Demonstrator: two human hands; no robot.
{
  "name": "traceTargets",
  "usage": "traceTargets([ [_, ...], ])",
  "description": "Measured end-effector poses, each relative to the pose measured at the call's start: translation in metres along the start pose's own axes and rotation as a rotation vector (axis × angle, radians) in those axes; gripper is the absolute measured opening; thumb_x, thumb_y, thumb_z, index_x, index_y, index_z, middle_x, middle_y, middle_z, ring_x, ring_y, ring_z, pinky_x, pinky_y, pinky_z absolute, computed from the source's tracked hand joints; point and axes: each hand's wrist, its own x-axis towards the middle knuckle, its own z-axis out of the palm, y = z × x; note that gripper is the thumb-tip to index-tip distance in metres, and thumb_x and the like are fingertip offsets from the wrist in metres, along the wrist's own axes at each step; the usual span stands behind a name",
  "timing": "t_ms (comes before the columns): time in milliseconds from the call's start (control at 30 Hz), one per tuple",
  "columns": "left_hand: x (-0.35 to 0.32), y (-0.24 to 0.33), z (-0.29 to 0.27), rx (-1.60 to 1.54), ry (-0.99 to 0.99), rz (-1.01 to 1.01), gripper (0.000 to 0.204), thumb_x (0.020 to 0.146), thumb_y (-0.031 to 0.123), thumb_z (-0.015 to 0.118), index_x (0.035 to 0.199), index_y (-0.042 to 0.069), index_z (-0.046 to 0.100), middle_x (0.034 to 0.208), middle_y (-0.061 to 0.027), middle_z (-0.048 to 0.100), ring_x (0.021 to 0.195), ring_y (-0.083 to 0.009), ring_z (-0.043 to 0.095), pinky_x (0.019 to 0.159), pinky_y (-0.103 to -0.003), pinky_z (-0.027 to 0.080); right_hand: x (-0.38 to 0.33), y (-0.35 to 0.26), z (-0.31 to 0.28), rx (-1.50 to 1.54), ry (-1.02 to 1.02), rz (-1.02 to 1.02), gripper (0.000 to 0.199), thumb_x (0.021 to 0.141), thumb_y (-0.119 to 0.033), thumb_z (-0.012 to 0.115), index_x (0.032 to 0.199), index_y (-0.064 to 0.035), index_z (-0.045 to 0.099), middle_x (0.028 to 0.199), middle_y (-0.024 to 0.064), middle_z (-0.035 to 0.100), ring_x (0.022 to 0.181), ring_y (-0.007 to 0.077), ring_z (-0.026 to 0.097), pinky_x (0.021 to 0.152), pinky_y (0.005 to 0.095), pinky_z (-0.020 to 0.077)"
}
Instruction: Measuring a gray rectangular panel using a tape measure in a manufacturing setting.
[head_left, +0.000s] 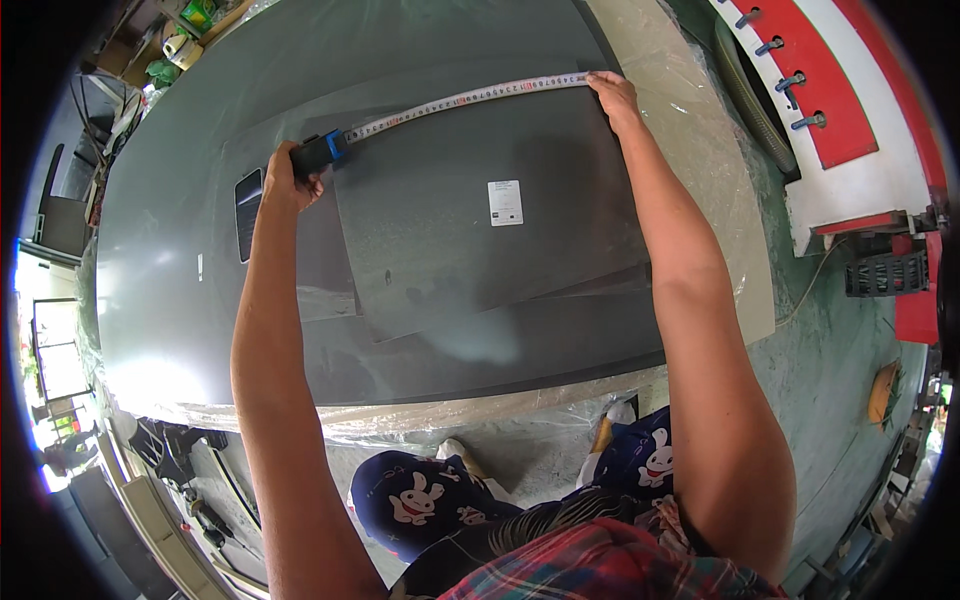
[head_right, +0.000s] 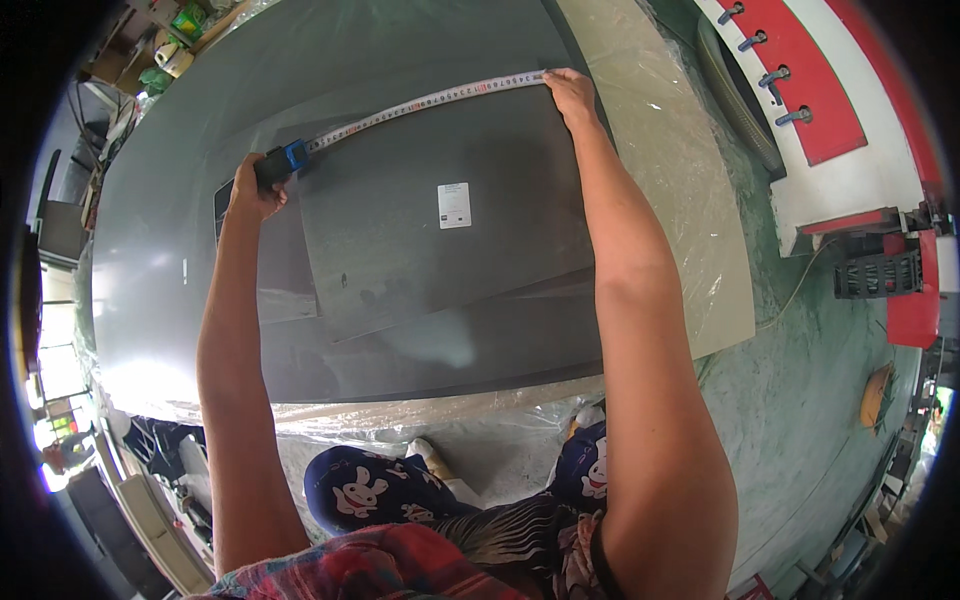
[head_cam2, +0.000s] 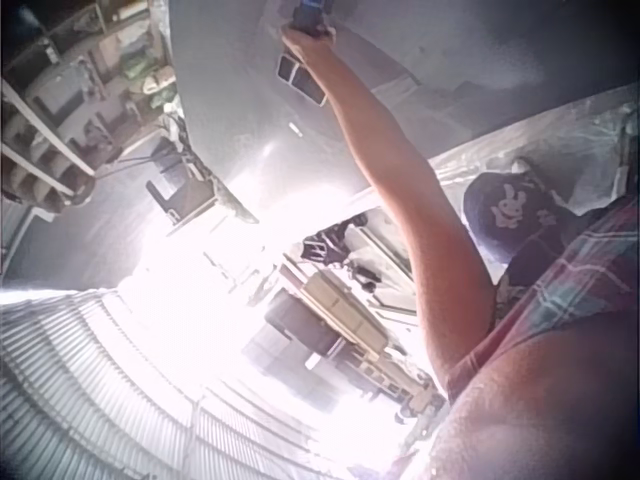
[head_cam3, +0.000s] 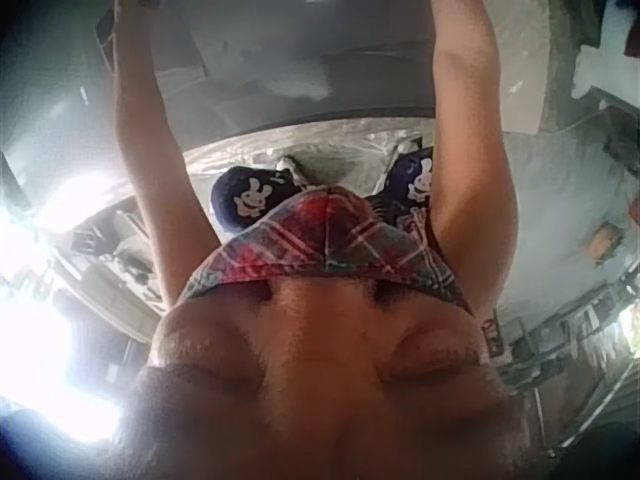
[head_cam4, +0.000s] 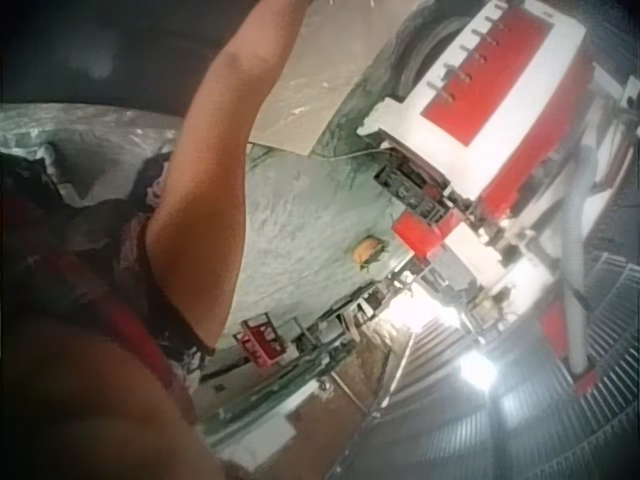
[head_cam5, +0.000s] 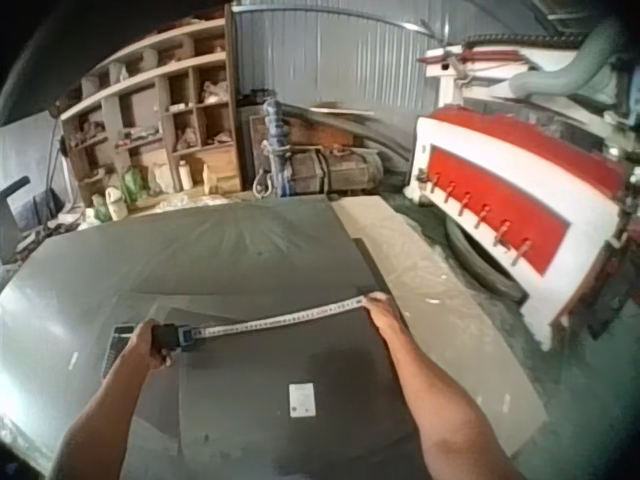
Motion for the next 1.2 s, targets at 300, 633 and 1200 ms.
traceTargets([
  [300,-0.097,-0.003,0.03,-0.067,-0.276,0.201,0.028,0.087,0.03,0.05,0.098,0.004,0.053,0.076,-0.0104,0.057,0.054,-0.0171,0.05,0.051,-0.032,0.043,-0.014,-0.029,-0.057,0.346,0.063,0.082,0.018,0.088,-0.019,0.057,0.098,-0.0042,0.061,0.086,0.0023,0.066,0.068,0.0089,0.061,0.055,0.0225,0.0432],
  [633,-0.268,-0.117,0.079,0.002,-0.666,-0.014,0.033,0.087,0.017,0.059,0.112,-0.002,0.048,0.097,-0.0136,0.063,0.076,-0.0205,0.066,0.064,-0.031,0.057,-0.028,-0.062,-0.165,0.305,-0.062,0.074,0.015,0.092,-0.012,0.051,0.097,-0.0032,0.062,0.068,0.0011,0.053,0.058,0.0089,0.048,0.052,0.0232,0.0379],
  [1200,-0.346,-0.273,0.116,0.214,-0.659,-0.331,0.043,0.076,0.006,0.068,0.114,0.005,0.049,0.1,-0.0053,0.056,0.09,-0.0141,0.058,0.074,-0.027,0.052,-0.088,-0.02,-0.149,0.202,-0.245,0.146,0.017,0.082,-0.019,0.067,0.091,-0.0048,0.068,0.068,-0.0016,0.06,0.057,0.006,0.056,0.049,0.0176,0.0439],
])
